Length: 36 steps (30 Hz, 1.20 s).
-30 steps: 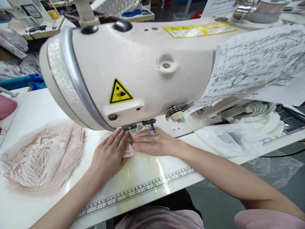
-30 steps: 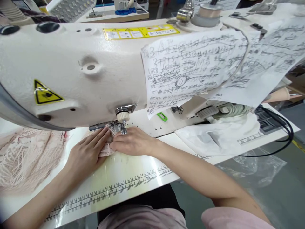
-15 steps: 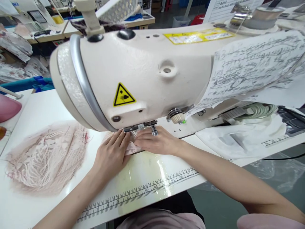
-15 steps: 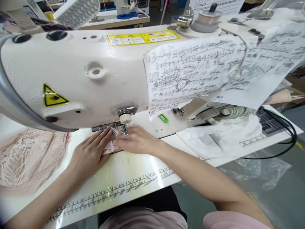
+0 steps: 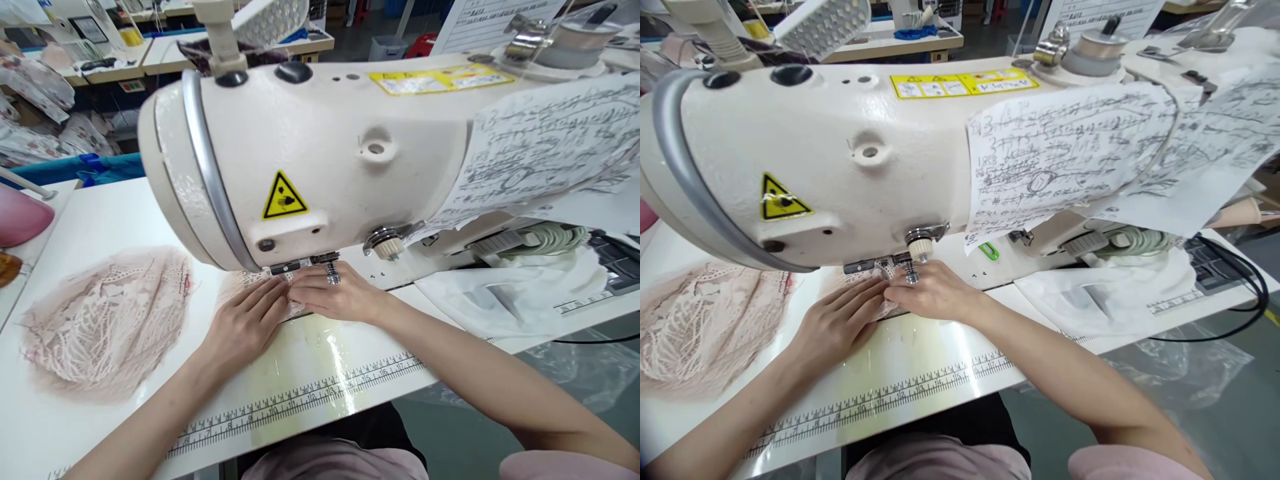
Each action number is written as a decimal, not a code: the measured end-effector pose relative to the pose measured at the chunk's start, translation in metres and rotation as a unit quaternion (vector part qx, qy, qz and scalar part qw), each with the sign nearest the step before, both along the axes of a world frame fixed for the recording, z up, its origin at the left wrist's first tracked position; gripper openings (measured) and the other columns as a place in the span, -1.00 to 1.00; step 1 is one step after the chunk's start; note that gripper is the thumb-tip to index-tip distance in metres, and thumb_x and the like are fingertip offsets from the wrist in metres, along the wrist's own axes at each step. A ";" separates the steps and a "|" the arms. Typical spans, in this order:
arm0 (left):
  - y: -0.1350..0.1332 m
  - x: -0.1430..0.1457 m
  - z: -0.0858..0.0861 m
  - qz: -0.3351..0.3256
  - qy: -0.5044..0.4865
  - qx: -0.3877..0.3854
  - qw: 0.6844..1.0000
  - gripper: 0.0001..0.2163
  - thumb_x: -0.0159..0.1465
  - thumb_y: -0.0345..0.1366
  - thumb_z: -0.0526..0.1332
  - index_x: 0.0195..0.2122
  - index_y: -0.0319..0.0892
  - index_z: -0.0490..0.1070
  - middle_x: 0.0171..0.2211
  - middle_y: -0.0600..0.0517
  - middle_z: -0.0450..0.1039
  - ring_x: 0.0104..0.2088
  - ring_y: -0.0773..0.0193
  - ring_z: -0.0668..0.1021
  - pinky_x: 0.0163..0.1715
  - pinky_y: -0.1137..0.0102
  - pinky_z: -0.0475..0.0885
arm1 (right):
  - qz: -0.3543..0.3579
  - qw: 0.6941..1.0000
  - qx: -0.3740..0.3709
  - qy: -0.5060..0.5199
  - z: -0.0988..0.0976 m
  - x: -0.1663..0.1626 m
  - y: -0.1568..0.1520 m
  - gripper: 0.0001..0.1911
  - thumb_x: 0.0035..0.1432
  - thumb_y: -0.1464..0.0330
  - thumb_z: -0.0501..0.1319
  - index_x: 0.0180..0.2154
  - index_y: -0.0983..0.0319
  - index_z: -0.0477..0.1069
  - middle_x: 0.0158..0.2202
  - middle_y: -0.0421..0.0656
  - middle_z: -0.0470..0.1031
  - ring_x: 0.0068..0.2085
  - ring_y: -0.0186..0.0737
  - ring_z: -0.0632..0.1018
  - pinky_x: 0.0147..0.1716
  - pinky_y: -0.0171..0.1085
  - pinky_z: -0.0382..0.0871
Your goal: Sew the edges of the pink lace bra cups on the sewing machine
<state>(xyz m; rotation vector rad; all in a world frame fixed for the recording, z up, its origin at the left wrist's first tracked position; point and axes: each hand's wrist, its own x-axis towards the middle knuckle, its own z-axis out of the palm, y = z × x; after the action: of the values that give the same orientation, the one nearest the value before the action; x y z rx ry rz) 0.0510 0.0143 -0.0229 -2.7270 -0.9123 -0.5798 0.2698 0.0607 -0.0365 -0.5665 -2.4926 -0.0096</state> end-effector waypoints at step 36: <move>0.001 -0.005 -0.004 0.076 0.028 0.028 0.996 -0.75 0.30 -0.47 0.04 -0.05 -0.34 0.40 0.02 -0.16 0.51 0.02 0.13 0.56 -0.07 0.30 0.55 | -0.087 0.992 0.092 0.013 -0.005 -0.015 -0.012 -0.80 0.31 0.47 0.08 -0.27 0.19 0.46 -0.26 -0.35 0.61 -0.14 -0.41 0.53 -0.28 -0.28 0.33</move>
<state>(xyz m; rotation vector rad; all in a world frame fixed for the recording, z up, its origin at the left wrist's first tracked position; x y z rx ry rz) 0.0464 0.0156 -0.0265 -2.5822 -1.0615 -0.4895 0.2547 0.0488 -0.0413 -0.6971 -2.3771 -0.2943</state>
